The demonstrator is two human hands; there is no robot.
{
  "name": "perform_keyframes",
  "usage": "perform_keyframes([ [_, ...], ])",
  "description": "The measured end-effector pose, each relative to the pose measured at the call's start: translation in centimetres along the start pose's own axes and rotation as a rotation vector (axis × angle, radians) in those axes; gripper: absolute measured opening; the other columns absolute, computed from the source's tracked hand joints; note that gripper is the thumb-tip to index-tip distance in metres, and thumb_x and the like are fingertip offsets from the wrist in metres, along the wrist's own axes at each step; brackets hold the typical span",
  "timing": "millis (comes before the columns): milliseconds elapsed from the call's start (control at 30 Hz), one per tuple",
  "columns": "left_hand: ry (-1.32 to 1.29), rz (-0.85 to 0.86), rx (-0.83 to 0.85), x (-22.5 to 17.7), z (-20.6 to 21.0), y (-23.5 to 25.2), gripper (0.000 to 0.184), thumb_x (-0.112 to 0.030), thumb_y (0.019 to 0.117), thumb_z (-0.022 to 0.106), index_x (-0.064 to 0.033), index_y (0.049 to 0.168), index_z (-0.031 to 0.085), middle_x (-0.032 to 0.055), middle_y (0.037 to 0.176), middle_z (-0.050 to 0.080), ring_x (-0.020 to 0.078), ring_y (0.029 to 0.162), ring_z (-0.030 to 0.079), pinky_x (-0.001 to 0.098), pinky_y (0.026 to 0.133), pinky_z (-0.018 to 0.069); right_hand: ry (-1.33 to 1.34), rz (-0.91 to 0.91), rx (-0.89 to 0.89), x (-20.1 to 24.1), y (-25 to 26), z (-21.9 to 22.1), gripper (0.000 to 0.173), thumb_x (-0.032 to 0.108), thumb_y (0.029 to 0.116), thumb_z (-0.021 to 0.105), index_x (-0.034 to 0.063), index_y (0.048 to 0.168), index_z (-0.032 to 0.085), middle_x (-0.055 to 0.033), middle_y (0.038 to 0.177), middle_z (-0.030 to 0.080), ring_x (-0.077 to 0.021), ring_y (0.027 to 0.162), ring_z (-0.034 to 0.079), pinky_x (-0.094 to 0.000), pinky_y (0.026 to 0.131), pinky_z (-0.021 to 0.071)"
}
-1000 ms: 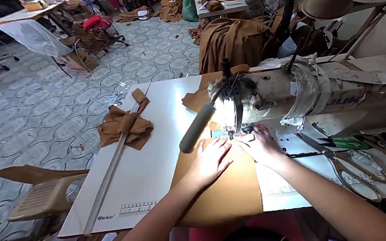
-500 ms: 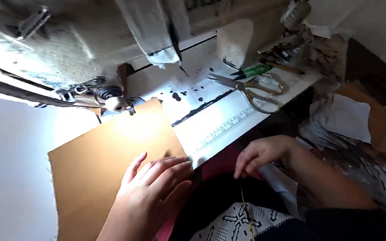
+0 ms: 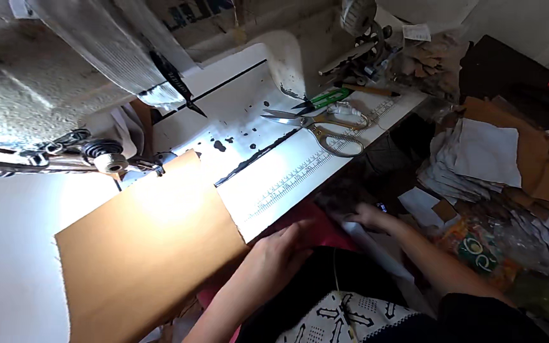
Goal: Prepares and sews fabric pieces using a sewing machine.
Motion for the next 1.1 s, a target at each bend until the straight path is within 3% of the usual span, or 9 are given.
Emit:
perform_keyframes([
  [100,-0.130,-0.162,0.114,-0.3,2.4,2.8,0.072,-0.026,0.0921,0.074,0.0021,0.150,0.042,0.0155,0.092,0.074,0.0285,0.078,0.072,0.0505,0.075,0.0596,0.246,-0.459,0.070,10.0,-4.1,-1.5,0.012,0.005,0.0981,0.059,-0.0042,0.103,0.064,0.0039,0.089,0.064,0.0070,0.080,0.058,-0.0144,0.077,0.0491],
  [200,-0.349,-0.132,-0.106,-1.1,1.4,4.3,0.029,-0.008,0.0910,0.066,0.0073,0.115,0.065,0.0109,0.091,0.072,0.0136,0.081,0.070,0.0344,0.078,0.0585,0.226,-0.851,-0.135,15.6,-6.9,-1.8,0.020,0.010,0.0976,0.063,-0.0078,0.105,0.066,-0.0055,0.099,0.068,0.0053,0.088,0.060,-0.0112,0.080,0.0481],
  [333,-0.659,-0.154,-0.682,-0.8,-5.9,1.6,0.019,-0.001,0.0988,0.046,-0.0045,0.109,0.061,-0.0158,0.094,0.070,-0.0082,0.088,0.065,0.0169,0.083,0.0563,-0.044,-0.875,-0.242,15.6,-9.5,-2.4,0.081,0.054,0.0924,0.065,-0.0032,0.148,0.047,-0.0189,0.147,0.054,-0.0190,0.134,0.055,-0.0349,0.110,0.0475],
  [433,-0.669,-0.384,-0.991,-1.2,-10.5,0.9,0.017,0.003,0.1023,0.039,0.0001,0.100,0.055,-0.0149,0.083,0.063,-0.0116,0.081,0.060,0.0119,0.082,0.0510,-0.182,-0.601,0.126,14.6,-9.1,-0.4,0.046,0.026,0.0950,0.072,-0.0055,0.128,0.065,-0.0258,0.121,0.069,-0.0373,0.112,0.067,-0.0557,0.097,0.0516],
  [533,-0.398,-0.349,-0.878,3.2,-12.2,2.1,0.021,0.000,0.0984,0.052,0.0074,0.117,0.057,-0.0011,0.102,0.066,-0.0041,0.090,0.062,0.0178,0.085,0.0519,-0.052,-0.629,0.258,15.8,-7.3,1.6,0.023,0.012,0.1006,0.060,-0.0095,0.099,0.068,-0.0159,0.084,0.069,-0.0157,0.076,0.064,-0.0316,0.074,0.0515],
  [633,0.063,-0.288,-0.662,7.2,-12.5,2.1,0.087,-0.023,0.0879,0.073,0.0101,0.154,0.027,0.0291,0.121,0.064,0.0320,0.104,0.065,0.0490,0.092,0.0521,0.268,-0.718,-0.091,18.4,-6.1,0.1,0.013,0.007,0.0990,0.057,-0.0037,0.096,0.065,0.0016,0.079,0.067,0.0020,0.073,0.063,-0.0176,0.073,0.0535],
  [733,0.158,-0.248,-0.639,1.8,-11.1,0.2,0.050,-0.020,0.0973,0.062,0.0127,0.133,0.050,0.0128,0.085,0.070,0.0164,0.074,0.067,0.0336,0.069,0.0567,0.354,-0.822,-0.340,20.8,-4.8,-2.7,0.008,0.006,0.0985,0.058,0.0019,0.098,0.065,0.0088,0.084,0.068,0.0067,0.078,0.064,-0.0138,0.075,0.0543],
  [867,-0.207,0.019,-0.496,-2.7,-4.6,-0.1,0.021,-0.017,0.0963,0.064,0.0036,0.101,0.066,0.0092,0.096,0.071,0.0074,0.092,0.068,0.0232,0.085,0.0551,0.059,-0.901,-0.230,22.7,-3.9,-0.6,0.027,0.015,0.0997,0.059,-0.0076,0.090,0.070,-0.0137,0.094,0.068,-0.0040,0.088,0.061,-0.0174,0.080,0.0481],
  [1100,-0.822,0.171,-0.636,-2.5,-3.0,0.1,0.012,-0.007,0.0997,0.060,-0.0163,0.106,0.061,-0.0138,0.099,0.067,-0.0070,0.091,0.063,0.0144,0.083,0.0542,-0.405,-0.754,-0.689,23.6,-3.0,-10.4,0.020,0.009,0.1006,0.060,-0.0048,0.106,0.074,-0.0225,0.100,0.073,-0.0363,0.092,0.072,-0.0554,0.084,0.0568],
])
Point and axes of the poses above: each hand's wrist, its own y-axis towards the middle knuckle, its own z-axis out of the palm, x = y × z, the point moved 4 cm from there along y, towards the middle knuckle
